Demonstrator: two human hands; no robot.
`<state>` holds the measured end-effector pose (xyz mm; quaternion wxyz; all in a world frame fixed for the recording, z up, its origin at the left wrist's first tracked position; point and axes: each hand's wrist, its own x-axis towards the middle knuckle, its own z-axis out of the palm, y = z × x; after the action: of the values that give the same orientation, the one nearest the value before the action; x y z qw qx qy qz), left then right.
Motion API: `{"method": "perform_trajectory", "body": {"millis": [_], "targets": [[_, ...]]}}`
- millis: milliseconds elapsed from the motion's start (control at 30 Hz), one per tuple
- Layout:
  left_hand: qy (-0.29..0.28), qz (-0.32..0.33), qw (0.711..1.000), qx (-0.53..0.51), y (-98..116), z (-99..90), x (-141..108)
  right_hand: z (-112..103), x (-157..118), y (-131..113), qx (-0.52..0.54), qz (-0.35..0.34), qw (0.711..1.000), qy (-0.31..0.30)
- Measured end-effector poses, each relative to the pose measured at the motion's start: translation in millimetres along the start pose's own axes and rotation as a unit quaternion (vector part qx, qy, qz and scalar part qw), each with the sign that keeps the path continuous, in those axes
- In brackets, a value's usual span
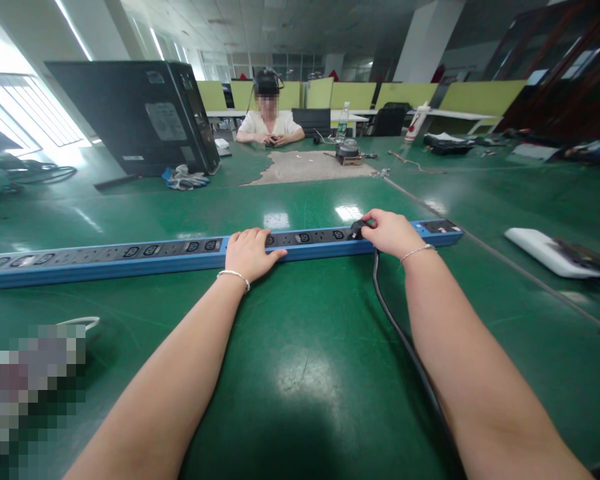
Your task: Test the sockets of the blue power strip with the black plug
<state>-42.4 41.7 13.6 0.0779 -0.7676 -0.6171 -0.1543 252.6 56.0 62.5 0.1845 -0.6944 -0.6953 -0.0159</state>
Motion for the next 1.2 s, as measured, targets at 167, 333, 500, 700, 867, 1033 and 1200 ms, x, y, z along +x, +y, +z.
{"method": "perform_trajectory", "body": {"millis": [167,333,500,700,867,1033,1200], "targets": [[-0.002,-0.001,1.0,-0.002,0.7,-0.5,-0.6,5.0,-0.3,-6.0,-0.012,-0.026,1.0,0.005],[-0.003,-0.006,1.0,0.002,1.0,-0.7,-0.6,8.6,-7.4,-12.0,-0.043,-0.015,0.999,0.009],[-0.004,-0.008,1.0,-0.003,0.9,-0.7,-0.4,14.9,-18.7,-13.7,-0.058,-0.008,0.998,0.019],[0.002,-0.005,1.0,0.003,0.5,-0.7,-0.9,21.9,-20.8,-13.8,-0.005,-0.001,0.999,0.033],[0.0,-0.009,1.0,0.005,0.6,-1.2,-0.8,-0.3,-16.0,-6.7,0.073,0.024,0.989,0.128],[0.001,-0.006,1.0,0.008,0.2,-0.7,-0.1,-26.3,-6.2,43.8,0.124,0.088,0.979,0.133],[0.003,0.001,1.0,0.009,-1.5,2.0,0.8,-21.1,-7.1,89.2,0.045,0.14,0.987,0.072]]}}
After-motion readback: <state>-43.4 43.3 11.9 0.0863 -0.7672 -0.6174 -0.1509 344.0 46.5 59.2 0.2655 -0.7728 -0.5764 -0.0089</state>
